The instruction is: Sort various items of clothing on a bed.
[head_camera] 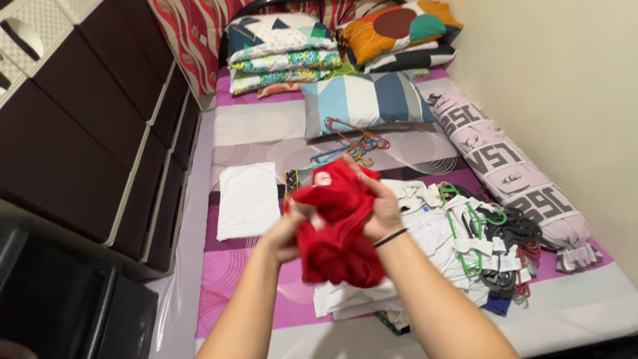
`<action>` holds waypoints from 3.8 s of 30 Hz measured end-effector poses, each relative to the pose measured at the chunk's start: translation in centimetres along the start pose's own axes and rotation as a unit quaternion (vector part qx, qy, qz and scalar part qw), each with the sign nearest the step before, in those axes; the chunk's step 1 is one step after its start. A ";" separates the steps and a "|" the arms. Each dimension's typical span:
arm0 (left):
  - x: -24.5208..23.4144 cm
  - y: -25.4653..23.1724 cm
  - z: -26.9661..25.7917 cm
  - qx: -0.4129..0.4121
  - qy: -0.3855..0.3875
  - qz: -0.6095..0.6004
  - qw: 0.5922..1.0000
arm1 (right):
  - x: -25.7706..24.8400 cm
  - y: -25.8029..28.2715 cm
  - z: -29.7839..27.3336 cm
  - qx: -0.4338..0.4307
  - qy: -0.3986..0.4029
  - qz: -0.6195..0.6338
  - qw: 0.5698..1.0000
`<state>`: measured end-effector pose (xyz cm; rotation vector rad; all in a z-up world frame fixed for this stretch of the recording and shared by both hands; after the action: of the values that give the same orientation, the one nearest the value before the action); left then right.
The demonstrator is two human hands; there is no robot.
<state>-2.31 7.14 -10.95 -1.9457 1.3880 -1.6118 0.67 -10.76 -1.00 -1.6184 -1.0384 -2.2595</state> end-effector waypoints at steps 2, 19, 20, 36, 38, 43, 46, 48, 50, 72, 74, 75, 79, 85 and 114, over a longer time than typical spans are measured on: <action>0.5 -1.2 -0.8 0.047 0.015 -0.092 0.995 | -5.7 0.6 -1.3 0.046 -0.059 -0.082 0.994; 5.2 -4.1 -2.2 0.241 -0.183 0.163 0.939 | -1.7 0.8 -3.4 0.007 -0.233 -0.329 0.915; 5.3 -4.0 -2.7 0.218 -0.225 0.294 0.903 | -0.3 0.2 -3.6 0.039 -0.162 -0.207 0.964; 10.4 -4.9 -6.4 0.280 0.195 -0.356 0.870 | -7.0 -6.7 -6.1 0.406 -0.281 -0.500 0.712; 10.5 -5.1 -6.6 0.295 0.182 -0.342 0.873 | -11.0 -8.4 -5.4 0.378 -0.216 -0.285 0.854; 3.8 -3.6 -2.2 0.400 0.003 -0.210 0.892 | -3.5 -2.7 -2.8 0.095 -0.103 0.027 0.990; 1.3 0.3 1.5 0.441 -0.123 -0.206 0.865 | -3.1 -0.8 -1.0 0.015 -0.089 0.058 0.994; 4.9 2.6 2.2 0.353 -0.116 -0.279 0.886 | -4.2 0.0 0.4 -0.047 -0.085 0.069 0.993; 0.7 3.7 4.7 0.307 -0.005 -0.316 0.898 | -9.4 0.9 1.5 -0.079 -0.113 0.044 0.989; -7.7 5.9 7.1 -0.054 -0.272 0.688 0.671 | -16.4 -1.5 -2.5 0.275 -0.123 -0.877 0.374; -9.2 5.7 8.8 -0.019 -0.306 0.671 0.675 | -16.4 -2.2 -2.1 0.275 -0.075 -0.886 0.366; -10.0 6.5 9.0 0.004 -0.335 0.651 0.681 | -16.6 -3.2 -2.9 0.286 -0.027 -0.888 0.359; -0.7 -2.3 2.6 0.038 -0.408 0.620 0.669 | -7.7 -0.1 -0.6 0.223 0.024 -0.910 0.348; 2.1 -5.8 -0.8 0.143 -0.239 0.705 0.652 | -0.7 2.2 -0.7 -0.067 0.186 -0.862 0.467; 9.3 -18.9 -4.2 0.270 -0.031 0.352 0.896 | 0.2 -1.5 1.2 0.186 0.000 -0.650 0.737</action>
<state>2.74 11.01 9.58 -0.9969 1.2284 -1.3499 0.77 -8.85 -1.31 -0.6386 -3.0276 -2.2224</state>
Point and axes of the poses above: each hand's wrist, its own z-axis towards the middle knuckle, its own x-axis out of the palm, y = z × x, the point moved 3 cm from there along z, towards the middle knuckle, and after that the axes turned 1 degree about -x, right-handed, at the moved point
